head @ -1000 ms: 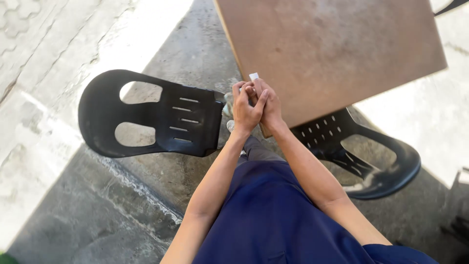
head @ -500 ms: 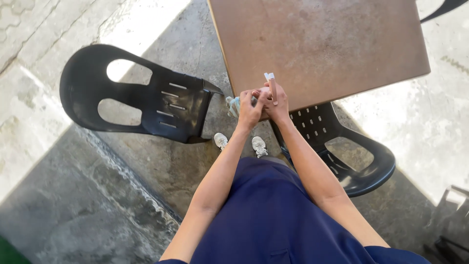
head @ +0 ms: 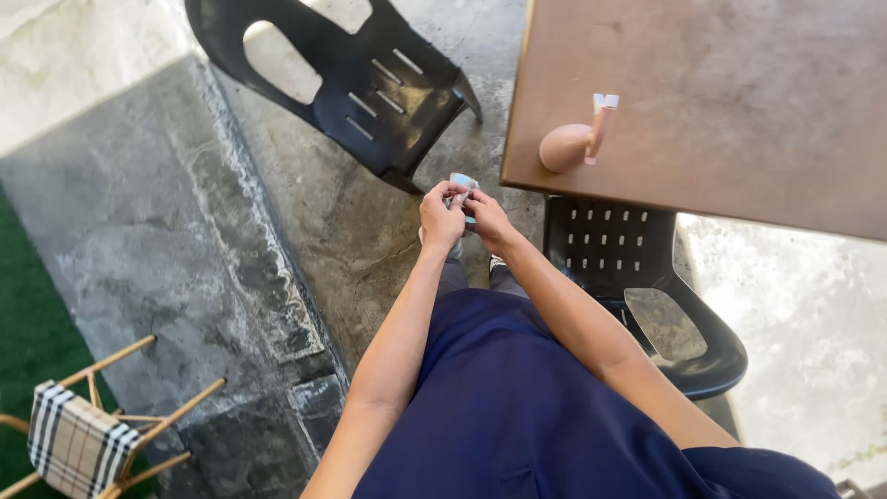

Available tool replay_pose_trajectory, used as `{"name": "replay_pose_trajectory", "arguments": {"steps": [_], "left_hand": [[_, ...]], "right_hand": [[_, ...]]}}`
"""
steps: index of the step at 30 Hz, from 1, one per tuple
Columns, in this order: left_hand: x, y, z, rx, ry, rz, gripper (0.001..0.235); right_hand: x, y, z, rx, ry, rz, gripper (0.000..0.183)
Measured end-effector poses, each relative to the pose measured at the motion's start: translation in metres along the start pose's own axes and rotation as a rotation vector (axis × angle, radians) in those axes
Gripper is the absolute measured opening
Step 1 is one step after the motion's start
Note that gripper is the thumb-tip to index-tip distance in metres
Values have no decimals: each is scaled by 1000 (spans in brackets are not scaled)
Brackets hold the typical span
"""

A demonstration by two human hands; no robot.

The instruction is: Wiping down outdoor plastic chairs and tables using a cleaning cloth and spray.

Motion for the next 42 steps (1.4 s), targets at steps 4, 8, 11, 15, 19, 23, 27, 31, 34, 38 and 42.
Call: {"name": "replay_pose_trajectory", "arguments": {"steps": [4, 8, 11, 15, 19, 23, 27, 31, 34, 38, 42], "left_hand": [[26, 27, 7, -12, -334, 48, 27], [25, 70, 12, -48, -381, 151, 35], [-6, 99, 10, -13, -418, 183, 54], [-82, 125, 3, -114, -237, 44, 47], [-136, 156, -17, -196, 43, -174, 16], [-192, 154, -82, -213, 128, -276, 14], [-230, 144, -185, -25, 29, -268, 17], [-291, 113, -252, 31, 56, -381, 47], [-324, 97, -266, -132, -77, -480, 40], [-372, 90, -284, -324, -195, -565, 40], [-412, 89, -316, -269, -385, -706, 48]], "right_hand": [[16, -16, -13, 139, 519, 304, 45], [-5, -44, -11, 80, 786, 570, 82], [6, -58, -44, 123, 746, 828, 41], [9, -84, -82, 260, 470, 805, 32], [-16, -105, -90, 285, 377, 863, 35], [-47, -112, -147, 347, 393, 898, 42], [-93, -129, -238, 417, 348, 886, 40], [-137, -162, -294, 706, 612, 1124, 58], [-95, -176, -340, 648, 713, 1242, 44], [-58, -207, -386, 444, 571, 1457, 55], [-27, -198, -436, 407, 696, 1604, 64]]}}
Point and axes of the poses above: each hand's wrist, its own z-axis away from the middle knuckle, its own y-axis out of the back of the hand, x = y × z, the point moved 4 cm from there along -z, towards the middle knuckle, and after that the axes turned 15 degrees about -y, right-handed, at the moved point
